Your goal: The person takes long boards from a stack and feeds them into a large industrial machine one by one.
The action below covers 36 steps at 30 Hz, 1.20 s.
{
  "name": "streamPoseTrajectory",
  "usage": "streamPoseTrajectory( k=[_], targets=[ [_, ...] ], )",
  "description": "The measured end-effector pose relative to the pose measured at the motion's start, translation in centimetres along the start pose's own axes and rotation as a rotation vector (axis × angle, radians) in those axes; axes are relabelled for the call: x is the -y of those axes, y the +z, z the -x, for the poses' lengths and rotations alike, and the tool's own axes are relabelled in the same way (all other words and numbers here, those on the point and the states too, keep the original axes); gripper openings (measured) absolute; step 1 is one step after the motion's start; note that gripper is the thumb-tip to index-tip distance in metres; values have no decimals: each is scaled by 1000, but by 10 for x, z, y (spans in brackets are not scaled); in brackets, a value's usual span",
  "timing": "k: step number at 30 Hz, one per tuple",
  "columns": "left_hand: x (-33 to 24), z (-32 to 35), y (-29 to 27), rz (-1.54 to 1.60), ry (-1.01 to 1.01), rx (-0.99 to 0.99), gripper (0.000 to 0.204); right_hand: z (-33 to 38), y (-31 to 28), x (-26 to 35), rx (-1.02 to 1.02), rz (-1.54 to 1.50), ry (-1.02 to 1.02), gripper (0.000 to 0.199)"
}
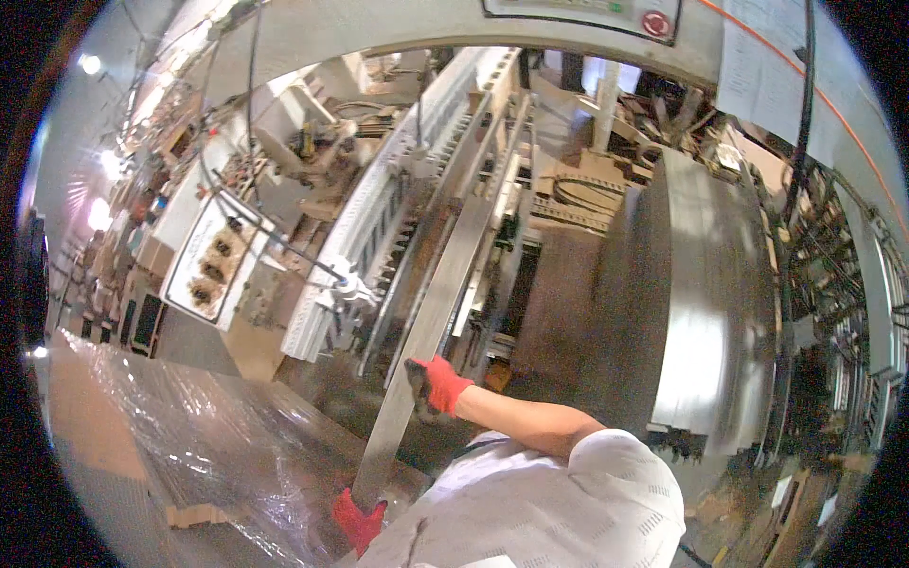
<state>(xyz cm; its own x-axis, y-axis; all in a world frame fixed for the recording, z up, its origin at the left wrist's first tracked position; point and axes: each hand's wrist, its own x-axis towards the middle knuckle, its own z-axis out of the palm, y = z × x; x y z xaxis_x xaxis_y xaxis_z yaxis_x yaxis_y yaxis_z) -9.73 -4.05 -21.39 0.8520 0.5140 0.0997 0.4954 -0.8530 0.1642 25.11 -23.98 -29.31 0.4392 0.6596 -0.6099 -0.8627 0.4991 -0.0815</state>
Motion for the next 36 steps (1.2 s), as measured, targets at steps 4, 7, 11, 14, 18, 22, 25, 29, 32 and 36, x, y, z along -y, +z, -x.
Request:
streamPoseTrajectory(
  k=[4,7,11,14,18,22,25,29,32,36],
  targets=[
    [-51,-48,-1,331,164,65,82,44,-4,70,-511,236,-694,35],
    [-129,-93,18,328,440,49,75,55,-3,85,-794,142,-958,53],
    [-250,-114,49,399,458,345,77,67,-31,93,-954,285,-1144,74],
    [-304,-113,59,432,665,522,78,94,-82,141,-1137,467,-1185,67],
    [-320,-112,56,385,804,527,75,143,-168,193,-1383,722,-990,70],
    [-294,-117,60,414,668,588,72,163,-243,216,-1556,940,-830,76],
    [-264,-115,69,398,584,622,70,145,-286,221,-1845,1003,-948,78],
    [-235,-106,72,420,569,601,63,126,-330,210,-1975,1381,-820,79],
    [-226,-101,55,467,533,487,59,121,-334,187,-1814,1556,-469,55],
    [-192,-112,3,558,254,48,60,105,-272,142,-1296,1418,-1275,48]
  ],
)
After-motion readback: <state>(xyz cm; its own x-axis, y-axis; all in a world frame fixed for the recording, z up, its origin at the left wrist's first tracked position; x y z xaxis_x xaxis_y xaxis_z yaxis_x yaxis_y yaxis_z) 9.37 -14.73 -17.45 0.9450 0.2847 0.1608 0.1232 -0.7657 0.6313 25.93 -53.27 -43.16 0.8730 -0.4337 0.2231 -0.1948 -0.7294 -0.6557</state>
